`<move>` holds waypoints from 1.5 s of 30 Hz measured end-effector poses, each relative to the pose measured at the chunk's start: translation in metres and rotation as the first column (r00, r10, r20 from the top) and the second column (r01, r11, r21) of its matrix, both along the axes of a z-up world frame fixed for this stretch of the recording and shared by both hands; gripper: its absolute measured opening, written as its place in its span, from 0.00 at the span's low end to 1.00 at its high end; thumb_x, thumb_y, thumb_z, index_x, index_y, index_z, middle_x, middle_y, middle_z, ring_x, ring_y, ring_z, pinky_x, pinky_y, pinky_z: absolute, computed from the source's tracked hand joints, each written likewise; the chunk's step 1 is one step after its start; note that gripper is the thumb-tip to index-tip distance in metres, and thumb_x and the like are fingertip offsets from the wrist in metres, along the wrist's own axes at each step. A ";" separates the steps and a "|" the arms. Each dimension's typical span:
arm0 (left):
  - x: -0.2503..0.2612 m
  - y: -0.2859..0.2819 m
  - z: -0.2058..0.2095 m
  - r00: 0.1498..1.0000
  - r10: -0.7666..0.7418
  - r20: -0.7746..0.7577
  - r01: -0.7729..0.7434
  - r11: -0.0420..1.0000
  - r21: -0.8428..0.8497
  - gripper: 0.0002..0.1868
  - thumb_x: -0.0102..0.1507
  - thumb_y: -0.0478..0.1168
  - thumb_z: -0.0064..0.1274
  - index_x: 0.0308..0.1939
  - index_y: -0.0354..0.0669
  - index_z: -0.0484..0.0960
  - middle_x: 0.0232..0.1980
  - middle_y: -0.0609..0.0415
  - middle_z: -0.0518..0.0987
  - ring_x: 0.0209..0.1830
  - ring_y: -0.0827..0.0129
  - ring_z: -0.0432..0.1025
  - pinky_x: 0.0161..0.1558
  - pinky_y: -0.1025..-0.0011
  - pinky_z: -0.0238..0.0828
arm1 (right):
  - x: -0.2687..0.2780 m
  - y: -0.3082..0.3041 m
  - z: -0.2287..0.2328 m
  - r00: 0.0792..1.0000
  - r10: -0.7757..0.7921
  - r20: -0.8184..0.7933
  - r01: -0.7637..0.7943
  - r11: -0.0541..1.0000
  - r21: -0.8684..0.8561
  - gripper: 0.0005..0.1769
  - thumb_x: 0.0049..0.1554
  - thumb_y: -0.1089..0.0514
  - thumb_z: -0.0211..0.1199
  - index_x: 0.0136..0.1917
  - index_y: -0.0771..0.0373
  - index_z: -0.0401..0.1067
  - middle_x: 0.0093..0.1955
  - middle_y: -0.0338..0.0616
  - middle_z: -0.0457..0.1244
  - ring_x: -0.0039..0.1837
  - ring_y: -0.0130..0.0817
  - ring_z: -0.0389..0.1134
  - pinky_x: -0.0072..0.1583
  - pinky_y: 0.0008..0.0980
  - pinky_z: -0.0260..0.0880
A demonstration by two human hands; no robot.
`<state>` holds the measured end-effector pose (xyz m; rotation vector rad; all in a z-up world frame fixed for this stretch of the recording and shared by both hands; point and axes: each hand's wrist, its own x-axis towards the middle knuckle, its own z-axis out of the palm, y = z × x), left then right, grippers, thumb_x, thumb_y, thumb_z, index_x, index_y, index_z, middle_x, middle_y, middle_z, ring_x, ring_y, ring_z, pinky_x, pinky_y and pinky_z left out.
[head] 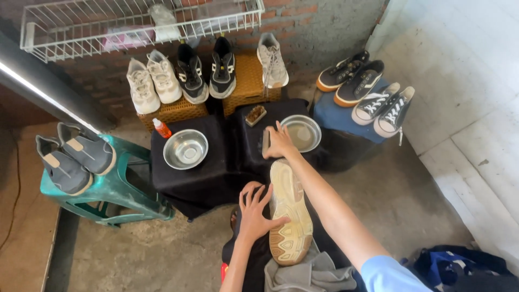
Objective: The person scrubs the sole of a beige sneaker with a brush, repeatedly dipping it into a metal bowl of water. They then wipe the sole with a cloth and continue scrubbing the shoe's surface.
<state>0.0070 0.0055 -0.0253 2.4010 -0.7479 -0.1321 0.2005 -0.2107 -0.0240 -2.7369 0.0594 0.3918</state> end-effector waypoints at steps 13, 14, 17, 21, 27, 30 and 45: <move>0.004 -0.001 -0.012 0.999 0.028 -0.038 -0.030 0.998 -0.059 0.55 0.47 0.78 0.58 0.71 0.55 0.71 0.74 0.50 0.66 0.79 0.54 0.49 0.74 0.43 0.24 | -0.243 0.044 0.146 0.919 0.064 0.390 -0.308 0.733 0.606 0.09 0.56 0.52 0.66 0.47 0.57 0.77 0.47 0.38 0.67 0.52 0.32 0.68 0.58 0.34 0.67; 0.002 0.000 -0.015 1.000 0.023 -0.002 -0.023 0.999 -0.039 0.57 0.47 0.79 0.57 0.75 0.60 0.65 0.75 0.50 0.66 0.79 0.55 0.49 0.74 0.42 0.25 | -0.277 0.049 0.151 0.959 0.253 0.125 -0.277 0.754 0.596 0.17 0.55 0.47 0.66 0.56 0.54 0.75 0.57 0.36 0.67 0.60 0.31 0.68 0.63 0.33 0.65; -0.007 0.000 -0.009 1.000 0.008 -0.005 -0.008 1.000 -0.021 0.58 0.49 0.79 0.55 0.78 0.65 0.58 0.76 0.49 0.64 0.79 0.55 0.48 0.74 0.40 0.26 | -0.356 0.066 0.142 0.849 0.457 -0.266 -0.299 0.829 0.473 0.33 0.56 0.38 0.60 0.72 0.47 0.65 0.76 0.38 0.54 0.76 0.37 0.53 0.73 0.43 0.52; -0.007 0.001 -0.009 1.000 0.003 0.016 -0.003 1.000 -0.027 0.57 0.50 0.80 0.52 0.79 0.65 0.57 0.76 0.48 0.63 0.79 0.53 0.49 0.73 0.38 0.26 | -0.416 0.066 0.019 0.787 0.489 0.376 -0.586 0.784 0.208 0.23 0.62 0.48 0.66 0.68 0.54 0.71 0.63 0.55 0.61 0.64 0.53 0.57 0.67 0.54 0.53; -0.007 0.004 0.009 0.995 0.029 -0.096 -0.033 0.998 -0.044 0.58 0.48 0.79 0.54 0.79 0.68 0.56 0.77 0.49 0.62 0.81 0.58 0.45 0.75 0.43 0.21 | -0.409 0.034 0.046 0.935 0.200 0.292 -0.313 0.853 0.418 0.18 0.63 0.44 0.59 0.55 0.60 0.73 0.49 0.46 0.70 0.50 0.43 0.70 0.54 0.39 0.66; -0.006 0.004 0.004 0.994 0.038 -0.106 -0.041 0.999 -0.030 0.58 0.49 0.79 0.54 0.79 0.66 0.57 0.77 0.51 0.63 0.81 0.57 0.45 0.74 0.46 0.25 | -0.381 0.022 0.115 0.986 -0.085 0.143 0.005 0.876 0.483 0.19 0.64 0.47 0.51 0.61 0.58 0.73 0.60 0.42 0.71 0.60 0.35 0.74 0.63 0.35 0.73; -0.004 0.008 -0.004 0.985 0.072 -0.156 -0.081 0.996 -0.049 0.61 0.46 0.80 0.60 0.79 0.73 0.55 0.76 0.55 0.66 0.83 0.58 0.45 0.78 0.44 0.20 | -0.416 -0.005 0.253 0.977 -0.010 0.214 -0.135 0.746 0.652 0.15 0.57 0.46 0.63 0.41 0.59 0.79 0.52 0.52 0.79 0.57 0.43 0.80 0.55 0.49 0.77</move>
